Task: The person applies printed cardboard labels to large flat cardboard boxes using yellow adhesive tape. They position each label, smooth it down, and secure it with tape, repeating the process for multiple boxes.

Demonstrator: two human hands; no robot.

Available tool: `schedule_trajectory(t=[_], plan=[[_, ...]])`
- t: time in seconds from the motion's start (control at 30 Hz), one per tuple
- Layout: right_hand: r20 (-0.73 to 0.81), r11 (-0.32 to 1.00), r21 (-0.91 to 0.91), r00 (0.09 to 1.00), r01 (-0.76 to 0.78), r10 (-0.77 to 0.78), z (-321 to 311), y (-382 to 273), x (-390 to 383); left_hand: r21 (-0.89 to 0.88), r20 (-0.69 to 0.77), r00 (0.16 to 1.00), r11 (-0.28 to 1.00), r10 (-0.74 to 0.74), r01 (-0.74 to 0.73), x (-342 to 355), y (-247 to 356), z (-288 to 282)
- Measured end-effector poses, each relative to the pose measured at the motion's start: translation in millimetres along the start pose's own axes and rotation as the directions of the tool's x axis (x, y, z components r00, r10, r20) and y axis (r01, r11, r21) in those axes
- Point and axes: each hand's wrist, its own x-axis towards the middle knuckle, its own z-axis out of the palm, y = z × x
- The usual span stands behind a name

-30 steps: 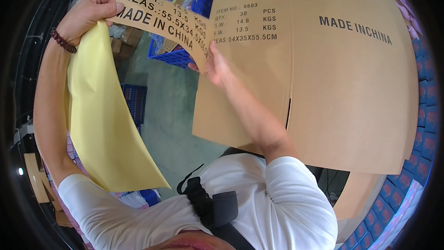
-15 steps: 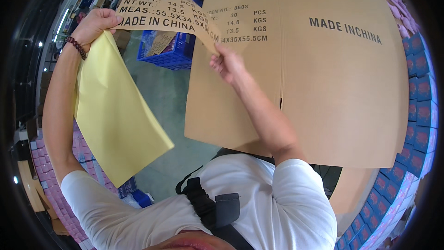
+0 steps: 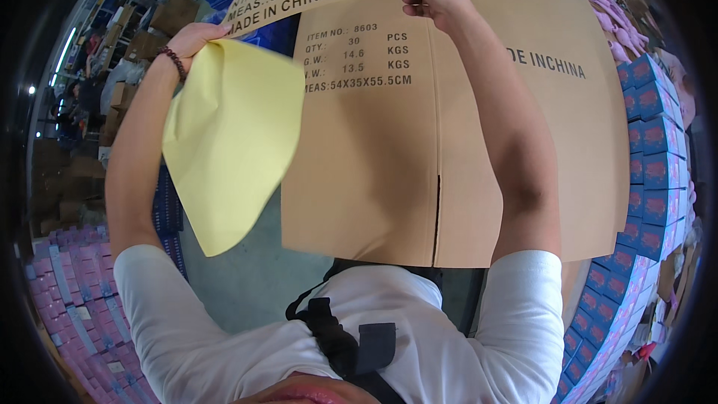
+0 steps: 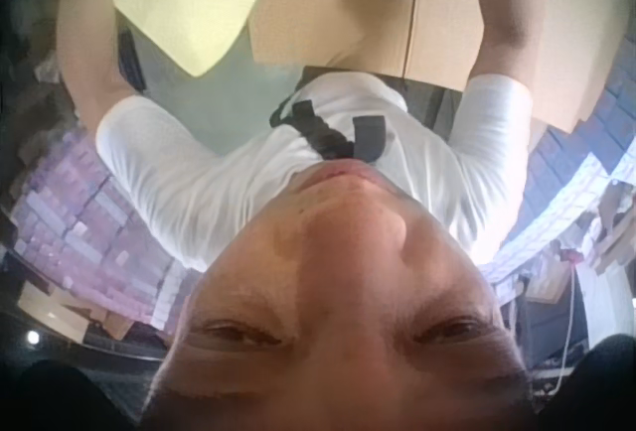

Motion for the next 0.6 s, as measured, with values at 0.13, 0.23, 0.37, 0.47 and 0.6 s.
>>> schedule_trajectory(t=[0.13,0.23,0.37,0.47,0.6], plan=[[-0.058,0.999,-0.041,0.998,-0.034,0.032,-14.4,0.6,20.2,-0.157,0.127,0.991,0.988,0.03,-0.01,55.3,-24.9,15.7],[-0.131,0.992,-0.09,0.989,-0.087,0.074,-22.8,20.4,28.4,-0.113,0.055,0.998,0.993,0.036,-0.03,95.8,-47.3,31.2],[-0.19,0.983,-0.075,0.97,-0.166,0.15,-28.2,67.8,25.1,0.042,0.101,0.995,0.999,-0.027,0.023,135.8,-81.4,41.8],[-0.211,0.969,-0.082,0.954,-0.234,0.212,-33.5,101.0,21.1,0.113,0.078,0.996,0.993,-0.051,0.042,153.3,-110.8,49.0],[-0.219,0.964,-0.068,0.946,-0.258,0.237,-34.7,139.0,15.1,0.126,0.061,0.993,0.987,-0.103,0.094,159.4,-140.1,56.4]])
